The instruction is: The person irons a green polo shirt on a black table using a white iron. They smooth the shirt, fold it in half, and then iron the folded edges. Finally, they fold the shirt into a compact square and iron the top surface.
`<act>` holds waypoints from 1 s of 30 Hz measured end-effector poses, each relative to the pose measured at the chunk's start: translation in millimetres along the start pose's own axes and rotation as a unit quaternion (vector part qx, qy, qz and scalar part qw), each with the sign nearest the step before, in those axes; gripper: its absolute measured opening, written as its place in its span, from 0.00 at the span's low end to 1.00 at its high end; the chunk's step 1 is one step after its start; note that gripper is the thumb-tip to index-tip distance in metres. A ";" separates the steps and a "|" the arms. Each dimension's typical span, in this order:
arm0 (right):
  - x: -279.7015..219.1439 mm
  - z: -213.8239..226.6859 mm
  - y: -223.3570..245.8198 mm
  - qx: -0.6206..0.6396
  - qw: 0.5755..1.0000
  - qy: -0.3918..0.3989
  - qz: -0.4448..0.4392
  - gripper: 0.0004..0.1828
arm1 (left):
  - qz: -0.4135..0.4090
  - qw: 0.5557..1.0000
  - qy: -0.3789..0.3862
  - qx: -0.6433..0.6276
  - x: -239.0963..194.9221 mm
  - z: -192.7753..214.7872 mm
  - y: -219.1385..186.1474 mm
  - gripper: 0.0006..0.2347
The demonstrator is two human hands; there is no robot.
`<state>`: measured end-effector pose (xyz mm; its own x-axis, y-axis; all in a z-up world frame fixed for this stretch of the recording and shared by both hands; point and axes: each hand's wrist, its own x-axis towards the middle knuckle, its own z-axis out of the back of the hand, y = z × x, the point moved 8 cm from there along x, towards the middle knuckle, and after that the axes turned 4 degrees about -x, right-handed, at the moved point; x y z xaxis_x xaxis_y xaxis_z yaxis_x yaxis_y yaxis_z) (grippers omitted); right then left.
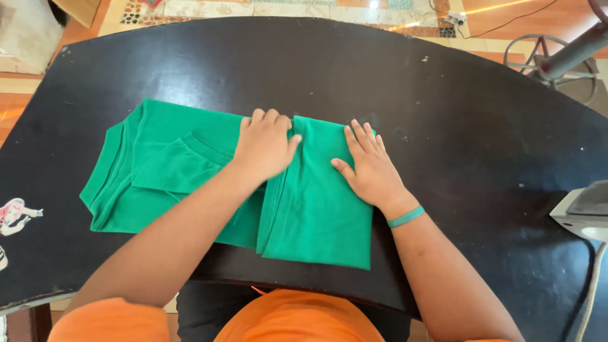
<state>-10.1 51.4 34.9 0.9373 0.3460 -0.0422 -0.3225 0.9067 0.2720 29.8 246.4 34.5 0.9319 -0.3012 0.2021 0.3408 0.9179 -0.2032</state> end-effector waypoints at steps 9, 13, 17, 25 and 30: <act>1.7 -0.1 -1.9 -0.014 1.000 0.016 -0.011 0.42 | 0.091 0.986 0.060 -0.126 28.5 1.1 12.9 0.11; 1.2 -1.9 -2.5 -0.022 1.000 0.021 -0.009 0.43 | 0.090 0.989 0.060 -0.103 29.5 2.0 17.3 0.10; 1.3 -2.3 -3.0 -0.019 1.000 0.020 -0.002 0.43 | 0.082 0.992 0.061 -0.072 30.6 1.1 17.6 0.09; 3.5 -5.7 -6.3 -0.022 1.000 0.004 -0.002 0.44 | -0.158 0.986 -0.033 0.049 -33.3 28.2 -69.7 0.16; 3.9 -4.2 -5.8 -0.026 0.999 0.024 -0.013 0.45 | -0.112 0.990 0.078 0.032 -70.1 13.9 -63.0 0.24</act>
<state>-5.2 48.5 29.1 0.9386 0.3314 -0.0956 -0.3048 0.9266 0.2201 -58.8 213.2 46.4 0.8433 -0.5307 0.0843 0.5372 0.8364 -0.1088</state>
